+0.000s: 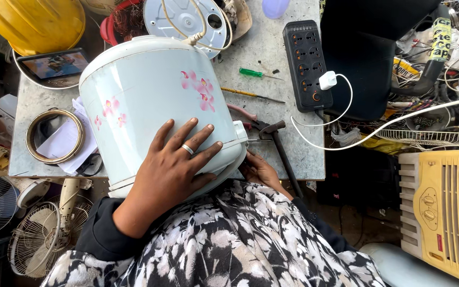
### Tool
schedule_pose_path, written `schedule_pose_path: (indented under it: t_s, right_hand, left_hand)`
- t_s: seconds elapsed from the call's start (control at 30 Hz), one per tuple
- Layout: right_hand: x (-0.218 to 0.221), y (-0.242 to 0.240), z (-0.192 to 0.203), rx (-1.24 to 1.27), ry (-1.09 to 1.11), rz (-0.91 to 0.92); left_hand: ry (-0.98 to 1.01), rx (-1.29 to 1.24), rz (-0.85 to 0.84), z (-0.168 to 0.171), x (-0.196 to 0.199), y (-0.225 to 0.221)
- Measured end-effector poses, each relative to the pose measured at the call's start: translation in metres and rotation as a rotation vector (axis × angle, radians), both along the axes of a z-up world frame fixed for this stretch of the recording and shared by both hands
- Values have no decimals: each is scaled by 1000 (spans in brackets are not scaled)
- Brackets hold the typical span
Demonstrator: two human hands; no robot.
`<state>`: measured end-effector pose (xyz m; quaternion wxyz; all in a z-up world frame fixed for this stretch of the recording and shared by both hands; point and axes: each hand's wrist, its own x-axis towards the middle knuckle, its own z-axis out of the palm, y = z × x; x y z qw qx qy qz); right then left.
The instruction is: The person disassembles the white plastic casing of a rice cooker using a screwdriver and a hammer, removes the lid and inner components, and then uses a screwdriver to loosen screws on the bottom plate.
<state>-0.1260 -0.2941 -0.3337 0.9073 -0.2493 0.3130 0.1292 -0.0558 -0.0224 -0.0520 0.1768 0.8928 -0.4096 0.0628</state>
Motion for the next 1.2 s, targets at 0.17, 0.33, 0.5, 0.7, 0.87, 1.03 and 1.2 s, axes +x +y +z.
schedule_pose_path:
  t_s: [0.17, 0.33, 0.5, 0.7, 0.87, 1.03, 1.2]
  right_hand:
    - [6, 15, 30, -106, 31, -5]
    - [11, 29, 58, -303, -143, -14]
    - [9, 41, 77, -387, -152, 39]
    - [8, 48, 77, -256, -167, 69]
    - [15, 52, 77, -155, -201, 87]
    - [14, 50, 92, -94, -148, 66]
    - [19, 46, 104, -21, -153, 137]
  left_hand:
    - [13, -1, 16, 2, -1, 7]
    - [30, -51, 102, 4, -6, 26]
    - [19, -95, 159, 0, -14, 45]
    - [22, -118, 178, -4, -17, 60]
    - [22, -99, 191, -5, -17, 66]
    - [7, -79, 196, -8, -18, 69]
    - [-12, -83, 202, -8, -17, 71]
